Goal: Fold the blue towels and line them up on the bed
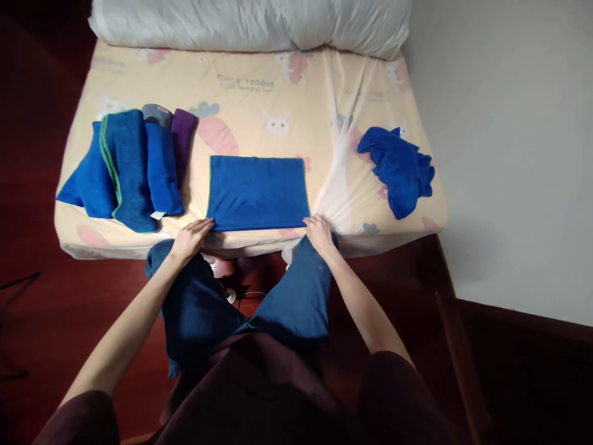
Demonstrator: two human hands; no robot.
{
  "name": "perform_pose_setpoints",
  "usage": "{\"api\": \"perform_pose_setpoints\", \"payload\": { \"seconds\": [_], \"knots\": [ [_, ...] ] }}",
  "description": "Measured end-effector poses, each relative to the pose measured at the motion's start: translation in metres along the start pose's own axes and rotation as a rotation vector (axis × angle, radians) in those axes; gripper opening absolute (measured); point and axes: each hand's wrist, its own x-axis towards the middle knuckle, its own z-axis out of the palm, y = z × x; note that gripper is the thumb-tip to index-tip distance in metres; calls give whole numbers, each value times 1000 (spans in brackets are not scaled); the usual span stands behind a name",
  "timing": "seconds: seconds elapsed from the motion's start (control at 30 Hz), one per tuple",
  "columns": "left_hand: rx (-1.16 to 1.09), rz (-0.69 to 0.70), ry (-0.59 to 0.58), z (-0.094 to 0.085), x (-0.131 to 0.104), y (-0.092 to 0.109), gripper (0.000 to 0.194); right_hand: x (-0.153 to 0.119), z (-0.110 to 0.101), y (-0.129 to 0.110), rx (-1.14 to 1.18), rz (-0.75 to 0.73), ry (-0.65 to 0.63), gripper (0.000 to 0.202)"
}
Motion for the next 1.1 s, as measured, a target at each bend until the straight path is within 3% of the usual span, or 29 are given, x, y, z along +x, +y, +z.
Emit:
{"api": "perform_pose_setpoints", "payload": {
  "seconds": [0.2,0.43,0.53,0.63,0.8,1.1],
  "knots": [
    [-201,51,59,-5,-10,-9,45,-10,3,23,329,57,101,35],
    [-290,-57,171,5,10,-8,40,7,4,28,430,49,100,31],
    [-322,-88,222,4,13,-11,35,5,2,30,469,108,114,26],
    [-314,-215,247,3,15,-12,24,4,3,32,506,187,117,17],
    [-289,-396,328,5,17,-11,25,5,12,37,607,275,164,36],
    [-283,-410,335,5,17,-11,36,9,17,40,569,300,177,39]
  ]
}}
